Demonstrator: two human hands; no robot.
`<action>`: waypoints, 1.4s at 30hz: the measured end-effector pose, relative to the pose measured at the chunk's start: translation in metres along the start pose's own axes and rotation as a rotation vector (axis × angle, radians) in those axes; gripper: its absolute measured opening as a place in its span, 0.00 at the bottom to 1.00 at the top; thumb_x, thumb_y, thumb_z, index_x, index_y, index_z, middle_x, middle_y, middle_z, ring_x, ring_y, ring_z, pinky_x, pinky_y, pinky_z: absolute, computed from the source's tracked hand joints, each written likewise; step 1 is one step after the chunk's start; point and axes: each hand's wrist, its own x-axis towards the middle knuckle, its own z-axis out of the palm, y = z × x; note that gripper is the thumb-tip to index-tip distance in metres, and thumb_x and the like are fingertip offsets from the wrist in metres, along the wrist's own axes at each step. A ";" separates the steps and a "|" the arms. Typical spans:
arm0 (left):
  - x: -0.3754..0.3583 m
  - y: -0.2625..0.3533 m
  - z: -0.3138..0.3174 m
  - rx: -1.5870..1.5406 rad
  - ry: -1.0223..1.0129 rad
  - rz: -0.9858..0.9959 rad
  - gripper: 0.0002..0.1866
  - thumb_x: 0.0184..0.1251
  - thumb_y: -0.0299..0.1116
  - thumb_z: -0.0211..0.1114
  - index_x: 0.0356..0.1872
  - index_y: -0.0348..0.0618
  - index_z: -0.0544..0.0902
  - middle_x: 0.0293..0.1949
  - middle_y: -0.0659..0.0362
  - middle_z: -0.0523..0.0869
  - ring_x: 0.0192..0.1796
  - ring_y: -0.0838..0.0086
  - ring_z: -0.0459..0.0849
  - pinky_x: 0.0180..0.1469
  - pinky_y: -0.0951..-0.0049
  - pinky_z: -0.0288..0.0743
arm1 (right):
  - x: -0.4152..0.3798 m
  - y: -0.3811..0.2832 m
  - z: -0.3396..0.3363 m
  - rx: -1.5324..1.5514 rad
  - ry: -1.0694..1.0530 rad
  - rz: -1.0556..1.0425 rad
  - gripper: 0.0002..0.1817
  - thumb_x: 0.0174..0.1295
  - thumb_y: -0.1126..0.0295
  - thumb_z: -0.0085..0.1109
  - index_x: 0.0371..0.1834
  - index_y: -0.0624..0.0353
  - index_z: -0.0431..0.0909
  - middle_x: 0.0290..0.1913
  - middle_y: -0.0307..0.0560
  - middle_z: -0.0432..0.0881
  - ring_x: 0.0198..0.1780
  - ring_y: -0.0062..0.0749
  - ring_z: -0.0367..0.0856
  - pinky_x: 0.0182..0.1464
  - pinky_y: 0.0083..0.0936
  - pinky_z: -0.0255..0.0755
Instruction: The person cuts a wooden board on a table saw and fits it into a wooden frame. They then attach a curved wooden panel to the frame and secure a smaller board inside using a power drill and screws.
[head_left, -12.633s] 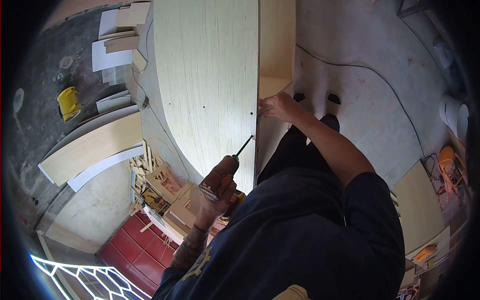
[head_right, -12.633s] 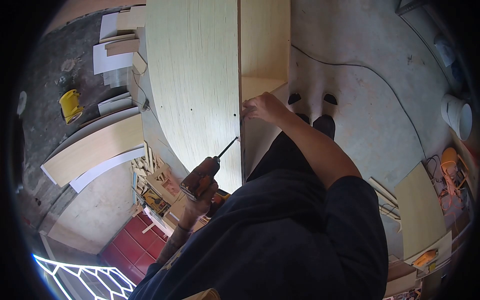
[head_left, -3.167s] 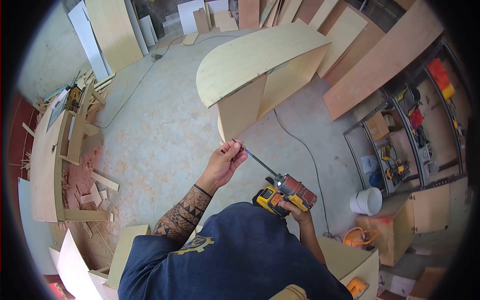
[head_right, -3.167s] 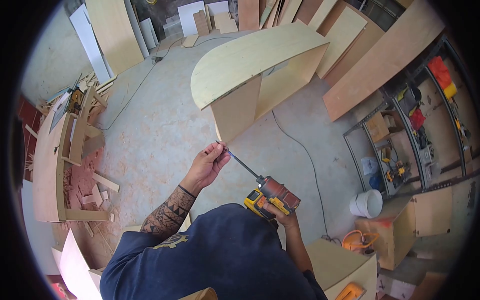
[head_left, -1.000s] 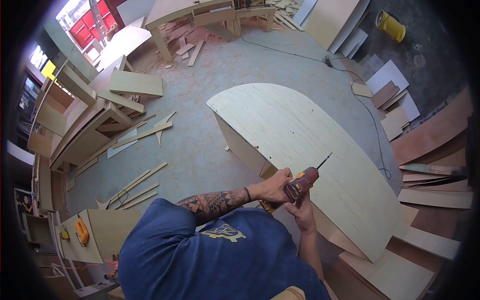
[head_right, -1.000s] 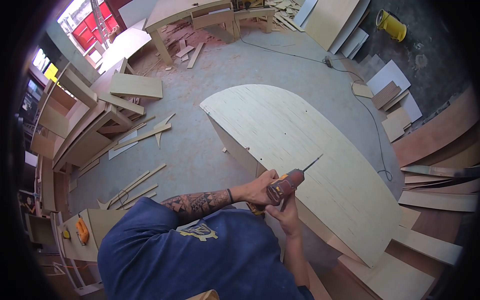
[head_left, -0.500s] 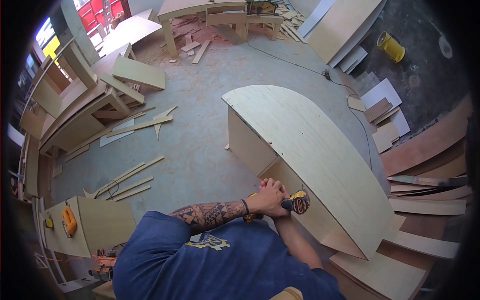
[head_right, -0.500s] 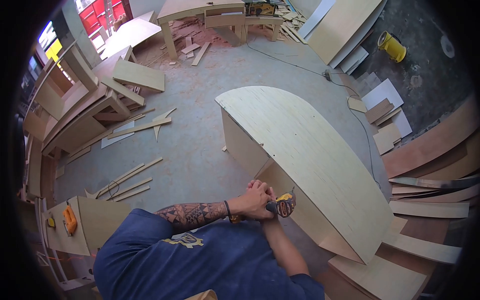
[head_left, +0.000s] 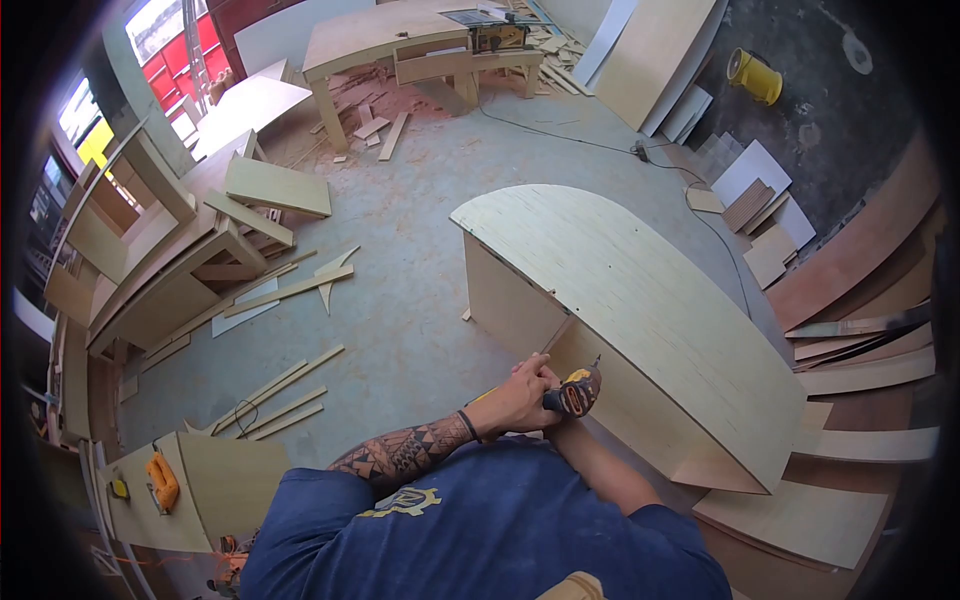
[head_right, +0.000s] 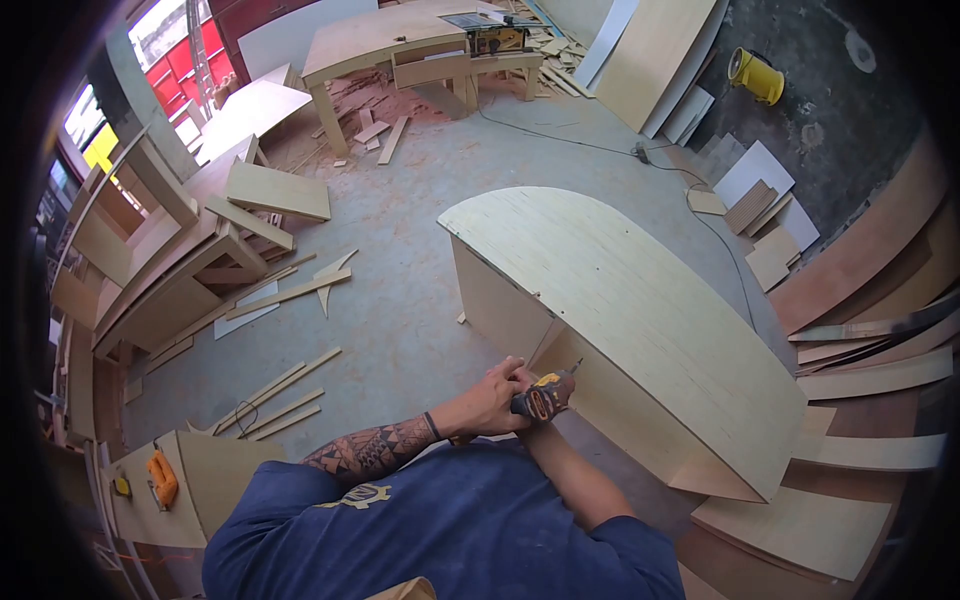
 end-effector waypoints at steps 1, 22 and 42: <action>-0.004 0.005 -0.012 -0.083 -0.066 -0.055 0.26 0.63 0.46 0.73 0.56 0.39 0.89 0.70 0.33 0.75 0.78 0.39 0.66 0.82 0.46 0.61 | 0.000 0.003 0.002 -0.004 0.035 -0.005 0.20 0.84 0.56 0.44 0.60 0.59 0.78 0.55 0.51 0.84 0.58 0.41 0.84 0.63 0.39 0.80; -0.182 -0.169 0.057 -0.504 0.259 -0.988 0.11 0.57 0.35 0.72 0.30 0.35 0.86 0.23 0.54 0.88 0.27 0.66 0.90 0.34 0.62 0.84 | -0.230 -0.093 0.312 -0.816 -0.740 -0.145 0.29 0.69 0.54 0.75 0.56 0.75 0.84 0.20 0.28 0.63 0.21 0.18 0.59 0.25 0.24 0.49; -0.323 -0.125 0.151 -0.169 0.049 -1.464 0.16 0.58 0.38 0.67 0.29 0.30 0.89 0.26 0.46 0.90 0.26 0.60 0.90 0.34 0.58 0.83 | -0.130 -0.173 0.122 -0.714 0.081 -0.250 0.22 0.77 0.49 0.63 0.41 0.60 0.86 0.22 0.28 0.70 0.21 0.12 0.64 0.22 0.18 0.56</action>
